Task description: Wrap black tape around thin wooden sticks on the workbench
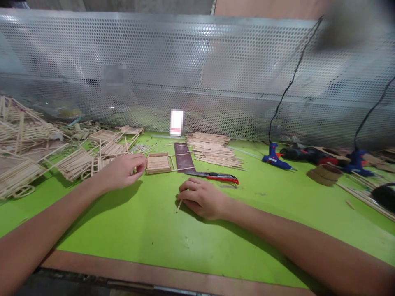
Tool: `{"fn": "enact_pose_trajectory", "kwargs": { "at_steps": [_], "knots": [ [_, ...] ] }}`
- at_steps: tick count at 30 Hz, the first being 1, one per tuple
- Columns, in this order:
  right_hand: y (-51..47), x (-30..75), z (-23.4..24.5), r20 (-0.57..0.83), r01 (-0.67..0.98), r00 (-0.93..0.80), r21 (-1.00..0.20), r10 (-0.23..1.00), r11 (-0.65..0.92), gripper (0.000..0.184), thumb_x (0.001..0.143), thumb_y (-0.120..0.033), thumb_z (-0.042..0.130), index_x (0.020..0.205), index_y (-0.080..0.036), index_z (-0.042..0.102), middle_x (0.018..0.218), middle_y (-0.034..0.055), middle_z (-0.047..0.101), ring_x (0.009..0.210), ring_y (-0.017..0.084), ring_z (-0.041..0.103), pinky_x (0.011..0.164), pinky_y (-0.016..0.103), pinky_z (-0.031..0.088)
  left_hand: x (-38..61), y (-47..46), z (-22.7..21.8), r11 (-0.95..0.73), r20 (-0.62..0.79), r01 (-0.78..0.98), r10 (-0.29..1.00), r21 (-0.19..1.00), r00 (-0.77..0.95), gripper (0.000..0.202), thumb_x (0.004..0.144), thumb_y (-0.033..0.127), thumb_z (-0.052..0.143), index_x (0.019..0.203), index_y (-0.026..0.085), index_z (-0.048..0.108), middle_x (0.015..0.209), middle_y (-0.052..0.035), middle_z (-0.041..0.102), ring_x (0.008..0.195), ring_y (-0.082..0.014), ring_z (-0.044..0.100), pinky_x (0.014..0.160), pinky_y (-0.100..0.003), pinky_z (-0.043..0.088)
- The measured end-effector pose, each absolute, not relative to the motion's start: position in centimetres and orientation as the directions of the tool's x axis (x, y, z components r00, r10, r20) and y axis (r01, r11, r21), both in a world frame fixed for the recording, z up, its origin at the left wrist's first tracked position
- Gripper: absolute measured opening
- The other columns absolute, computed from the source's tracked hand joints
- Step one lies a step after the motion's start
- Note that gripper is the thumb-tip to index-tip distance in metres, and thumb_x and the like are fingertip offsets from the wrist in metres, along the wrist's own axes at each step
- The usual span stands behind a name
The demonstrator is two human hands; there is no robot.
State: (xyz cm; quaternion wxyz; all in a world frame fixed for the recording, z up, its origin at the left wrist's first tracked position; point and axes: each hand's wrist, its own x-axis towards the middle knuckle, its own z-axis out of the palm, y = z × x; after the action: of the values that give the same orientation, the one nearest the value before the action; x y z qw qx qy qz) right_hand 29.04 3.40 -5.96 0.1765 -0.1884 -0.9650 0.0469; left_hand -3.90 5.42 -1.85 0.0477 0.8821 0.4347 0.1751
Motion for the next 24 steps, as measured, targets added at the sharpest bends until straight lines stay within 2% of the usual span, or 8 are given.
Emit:
{"fn": "enact_pose_trajectory", "kwargs": {
  "at_steps": [4, 7, 10, 12, 14, 18, 20, 24],
  "knots": [
    [3.5, 29.1, -6.0, 0.318, 0.351, -0.867, -0.156, 0.384, 0.923, 0.021, 0.101, -0.017, 0.058, 0.114, -0.018, 0.075, 0.112, 0.0097, 0.070, 0.101, 0.021, 0.062, 0.089, 0.035, 0.053, -4.5, 5.9, -2.2, -0.621, 0.320, 0.748, 0.776, 0.236, 0.543, 0.027, 0.096, 0.032, 0.040, 0.077, 0.019, 0.055, 0.116, -0.0097, 0.073, 0.077, -0.0182, 0.066, 0.074, -0.035, 0.055],
    [3.5, 29.1, -6.0, 0.313, 0.351, -0.866, -0.177, 0.391, 0.919, 0.022, 0.101, -0.017, 0.057, 0.114, -0.019, 0.075, 0.112, 0.0093, 0.070, 0.101, 0.021, 0.062, 0.088, 0.034, 0.053, -4.7, 6.1, -2.3, -0.632, 0.340, 0.744, 0.763, 0.216, 0.549, 0.023, 0.093, 0.029, 0.041, 0.078, 0.020, 0.055, 0.115, -0.0084, 0.074, 0.084, -0.0197, 0.068, 0.079, -0.037, 0.055],
    [3.5, 29.1, -6.0, 0.315, 0.347, -0.864, -0.197, 0.394, 0.917, 0.022, 0.102, -0.017, 0.056, 0.112, -0.019, 0.075, 0.111, 0.0089, 0.070, 0.100, 0.020, 0.062, 0.088, 0.033, 0.053, -4.5, 5.8, -2.1, -0.617, 0.299, 0.742, 0.783, 0.263, 0.545, 0.025, 0.094, 0.032, 0.043, 0.073, 0.020, 0.051, 0.109, -0.0078, 0.075, 0.087, -0.0220, 0.069, 0.080, -0.039, 0.056],
    [3.5, 29.1, -6.0, 0.313, 0.349, -0.862, -0.202, 0.398, 0.915, 0.022, 0.102, -0.017, 0.055, 0.113, -0.019, 0.074, 0.111, 0.0089, 0.070, 0.100, 0.020, 0.062, 0.087, 0.033, 0.053, -4.3, 5.6, -2.0, -0.591, 0.268, 0.731, 0.807, 0.342, 0.526, 0.030, 0.095, 0.038, 0.047, 0.070, 0.021, 0.046, 0.104, -0.0071, 0.076, 0.092, -0.0236, 0.070, 0.082, -0.041, 0.057],
    [3.5, 29.1, -6.1, 0.309, 0.353, -0.861, -0.205, 0.403, 0.913, 0.023, 0.102, -0.018, 0.055, 0.114, -0.019, 0.074, 0.111, 0.0091, 0.070, 0.100, 0.021, 0.062, 0.087, 0.033, 0.053, -4.0, 5.3, -2.0, -0.531, 0.246, 0.703, 0.846, 0.474, 0.473, 0.036, 0.094, 0.044, 0.054, 0.068, 0.021, 0.043, 0.101, -0.0071, 0.076, 0.094, -0.0242, 0.071, 0.084, -0.042, 0.058],
    [3.5, 29.1, -6.0, 0.305, 0.352, -0.862, -0.216, 0.405, 0.911, 0.022, 0.101, -0.017, 0.056, 0.114, -0.018, 0.074, 0.111, 0.0095, 0.070, 0.100, 0.021, 0.062, 0.085, 0.034, 0.053, -3.5, 5.0, -2.3, -0.368, 0.169, 0.520, 0.905, 0.771, 0.390, 0.049, 0.091, 0.056, 0.064, 0.070, 0.021, 0.039, 0.098, -0.0096, 0.074, 0.079, -0.0199, 0.070, 0.078, -0.041, 0.061],
    [3.5, 29.1, -6.0, 0.300, 0.352, -0.862, -0.226, 0.409, 0.908, 0.022, 0.101, -0.017, 0.056, 0.114, -0.018, 0.074, 0.111, 0.0093, 0.070, 0.099, 0.021, 0.062, 0.085, 0.033, 0.053, -3.1, 5.0, -2.3, -0.322, 0.139, 0.424, 0.903, 0.847, 0.406, 0.049, 0.090, 0.055, 0.067, 0.071, 0.021, 0.037, 0.098, -0.0100, 0.073, 0.075, -0.0181, 0.069, 0.076, -0.041, 0.062],
    [3.4, 29.1, -5.9, 0.296, 0.360, -0.859, -0.232, 0.418, 0.904, 0.022, 0.101, -0.017, 0.056, 0.114, -0.019, 0.074, 0.111, 0.0093, 0.070, 0.099, 0.020, 0.062, 0.085, 0.034, 0.053, -2.4, 4.9, -2.1, -0.271, 0.125, 0.295, 0.893, 0.916, 0.432, 0.048, 0.088, 0.046, 0.072, 0.068, 0.020, 0.035, 0.101, -0.0095, 0.073, 0.074, -0.0159, 0.067, 0.075, -0.040, 0.061]
  ]
}}
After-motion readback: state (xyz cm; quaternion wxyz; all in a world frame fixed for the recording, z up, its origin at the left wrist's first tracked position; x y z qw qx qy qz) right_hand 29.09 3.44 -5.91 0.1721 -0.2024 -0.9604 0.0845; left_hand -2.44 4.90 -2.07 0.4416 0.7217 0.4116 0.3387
